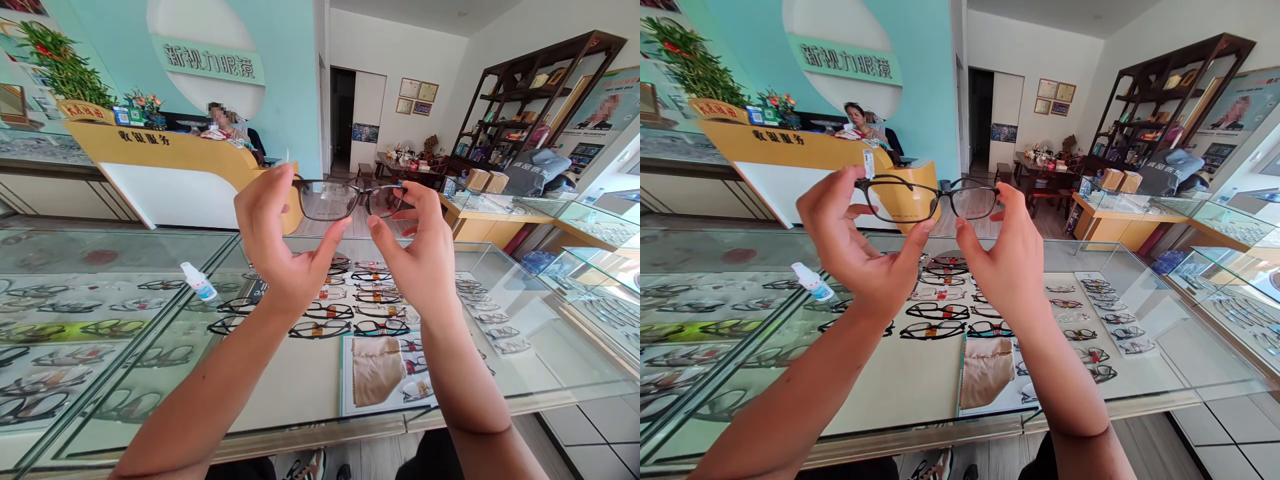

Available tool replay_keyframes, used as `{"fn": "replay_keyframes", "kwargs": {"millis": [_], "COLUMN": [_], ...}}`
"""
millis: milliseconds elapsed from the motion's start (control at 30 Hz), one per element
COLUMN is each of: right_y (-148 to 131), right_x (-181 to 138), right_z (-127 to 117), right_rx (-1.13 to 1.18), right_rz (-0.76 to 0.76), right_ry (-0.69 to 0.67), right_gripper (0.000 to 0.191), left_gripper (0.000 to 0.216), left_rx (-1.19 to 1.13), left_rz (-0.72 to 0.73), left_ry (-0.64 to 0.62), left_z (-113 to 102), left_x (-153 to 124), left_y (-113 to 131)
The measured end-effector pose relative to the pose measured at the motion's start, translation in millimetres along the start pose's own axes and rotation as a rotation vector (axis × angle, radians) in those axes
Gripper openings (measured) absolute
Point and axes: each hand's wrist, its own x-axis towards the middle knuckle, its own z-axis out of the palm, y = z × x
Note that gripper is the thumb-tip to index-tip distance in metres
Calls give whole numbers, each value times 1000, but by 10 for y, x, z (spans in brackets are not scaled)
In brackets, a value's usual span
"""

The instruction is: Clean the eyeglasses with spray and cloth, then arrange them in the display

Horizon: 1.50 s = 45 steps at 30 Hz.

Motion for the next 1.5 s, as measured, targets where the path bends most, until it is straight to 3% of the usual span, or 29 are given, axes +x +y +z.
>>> {"fn": "replay_keyframes", "kwargs": {"millis": [333,733,1100,1300,1500], "right_y": [-10,-110,-60,-27,69], "right_x": [-23,-12,-18,-21,7], "right_z": [-17,-92,-55,-46,-1], "right_rx": [-13,37,72,87,201], "right_rz": [-26,-51,-28,-35,-1], "right_ry": [21,-5,-16,-13,-5], "right_gripper": [54,59,60,59,52], "left_gripper": [90,90,101,96,93], "left_rx": [-98,-344,-279,-184,-138], "left_rz": [-290,-338,-285,-347,-313], "left_ry": [-61,-18,-20,-28,13], "left_z": [-10,123,81,27,33], "left_x": [-31,-135,-120,-107,-96], "left_y": [30,-324,-278,-201,-151]}}
